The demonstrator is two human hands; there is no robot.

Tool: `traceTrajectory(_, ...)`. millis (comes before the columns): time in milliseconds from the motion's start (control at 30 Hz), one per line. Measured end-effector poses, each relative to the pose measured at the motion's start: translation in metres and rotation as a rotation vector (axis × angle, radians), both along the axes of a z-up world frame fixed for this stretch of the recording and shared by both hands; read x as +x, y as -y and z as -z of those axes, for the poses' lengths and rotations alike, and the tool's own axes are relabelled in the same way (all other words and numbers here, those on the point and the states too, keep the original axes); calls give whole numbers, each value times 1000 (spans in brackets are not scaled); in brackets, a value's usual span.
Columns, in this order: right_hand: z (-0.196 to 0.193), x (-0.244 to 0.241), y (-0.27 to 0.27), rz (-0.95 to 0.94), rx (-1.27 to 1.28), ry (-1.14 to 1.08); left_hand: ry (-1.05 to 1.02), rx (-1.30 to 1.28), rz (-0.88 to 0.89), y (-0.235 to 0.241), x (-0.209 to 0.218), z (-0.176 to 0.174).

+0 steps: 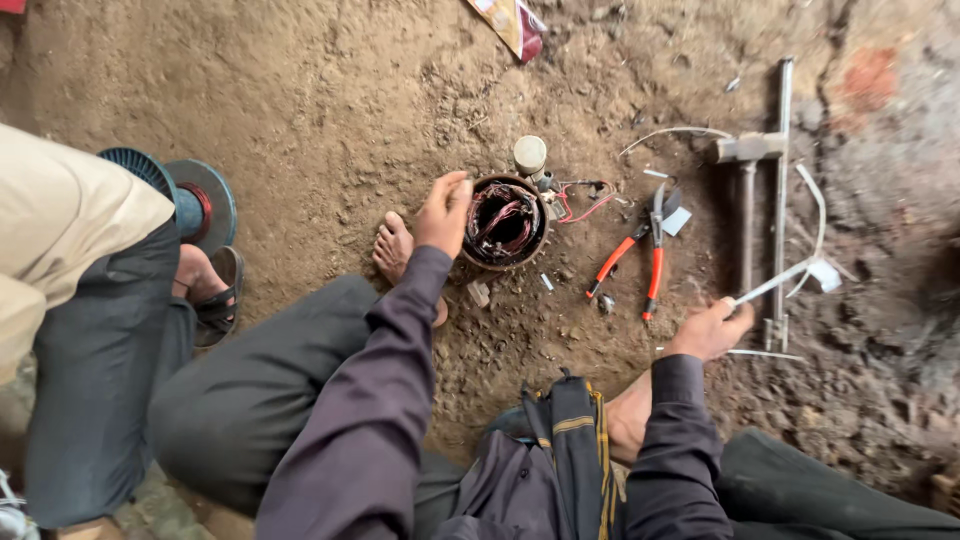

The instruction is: The person sits on the ground and works on a disassembled electrical motor. They use a screwdriver to adjust internal components and a hammer to tap parts of the motor casing. Tools and motor parts are scattered on the dirt floor.

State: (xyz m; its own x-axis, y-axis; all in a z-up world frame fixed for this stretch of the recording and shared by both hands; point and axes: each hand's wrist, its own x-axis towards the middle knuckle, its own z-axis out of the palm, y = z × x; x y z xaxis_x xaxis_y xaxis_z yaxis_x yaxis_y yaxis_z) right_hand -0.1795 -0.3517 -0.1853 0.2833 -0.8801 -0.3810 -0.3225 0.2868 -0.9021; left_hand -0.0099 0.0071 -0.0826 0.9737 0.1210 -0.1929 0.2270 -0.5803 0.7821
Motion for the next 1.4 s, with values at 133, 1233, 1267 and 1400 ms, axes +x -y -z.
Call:
traceTrajectory(133, -34, -4, 2, -138, -929, -235, -137, 165, -30, 10, 15, 6)
traceTrajectory(1233, 14, 130, -73, -763, 492, -34, -186, 62, -212, 22, -123, 62)
traceTrajectory(1267, 17, 127, -83, -763, 517, -157, -90, 49, -217, 11, -121, 70)
traceTrajectory(1400, 17, 115, -126, -779, 844, -124, 54, -110, -142, -25, -112, 95)
